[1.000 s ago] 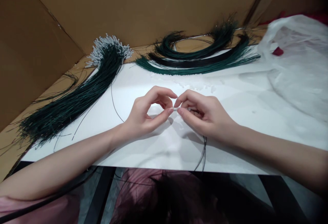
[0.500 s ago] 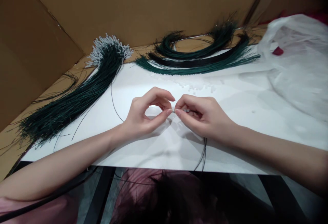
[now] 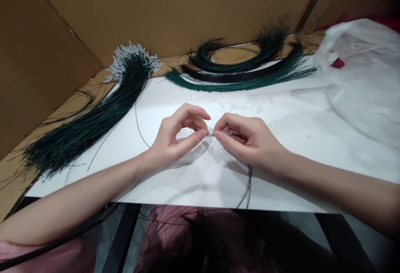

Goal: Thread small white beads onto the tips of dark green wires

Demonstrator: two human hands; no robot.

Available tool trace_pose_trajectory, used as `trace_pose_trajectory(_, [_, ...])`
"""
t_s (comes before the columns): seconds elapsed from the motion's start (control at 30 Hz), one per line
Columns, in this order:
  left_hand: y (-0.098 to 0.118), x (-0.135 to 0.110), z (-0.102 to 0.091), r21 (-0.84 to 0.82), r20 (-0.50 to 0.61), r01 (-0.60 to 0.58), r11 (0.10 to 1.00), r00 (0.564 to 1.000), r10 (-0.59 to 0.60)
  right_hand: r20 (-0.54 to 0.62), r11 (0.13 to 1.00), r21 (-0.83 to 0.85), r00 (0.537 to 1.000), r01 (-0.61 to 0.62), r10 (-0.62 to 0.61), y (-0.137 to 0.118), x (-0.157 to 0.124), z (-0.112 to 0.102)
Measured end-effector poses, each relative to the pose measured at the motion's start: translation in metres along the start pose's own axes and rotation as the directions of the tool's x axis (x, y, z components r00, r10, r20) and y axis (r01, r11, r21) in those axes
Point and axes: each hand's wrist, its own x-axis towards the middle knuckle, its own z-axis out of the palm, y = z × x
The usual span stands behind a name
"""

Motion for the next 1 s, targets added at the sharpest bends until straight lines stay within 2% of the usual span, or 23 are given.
trace_pose_trajectory(0.23, [0.0025, 0.0012, 0.0042, 0.092, -0.002, -0.029, 0.995, 1.000, 0.030, 0.021, 1.000, -0.005, 1.000, 0.007, -0.007, 0.0003, -0.0002, 0.0000])
trace_pose_trajectory(0.5, [0.0031, -0.0021, 0.0035, 0.123, -0.027, -0.020, 0.992, 0.999, 0.023, 0.039, 1.000, -0.023, 0.999, 0.010, -0.009, 0.0009, -0.0002, 0.0000])
trace_pose_trajectory(0.87, [0.0034, -0.0024, 0.0025, 0.126, -0.031, -0.018, 0.992, 0.999, 0.022, 0.040, 0.998, -0.057, 0.999, 0.012, -0.010, 0.0019, 0.0000, -0.0006])
trace_pose_trajectory(1.0, [0.0036, -0.0016, 0.0020, 0.071, -0.035, 0.012, 0.997, 0.999, -0.009, 0.035, 0.999, -0.053, 0.999, 0.006, -0.004, 0.0016, 0.0004, -0.0007])
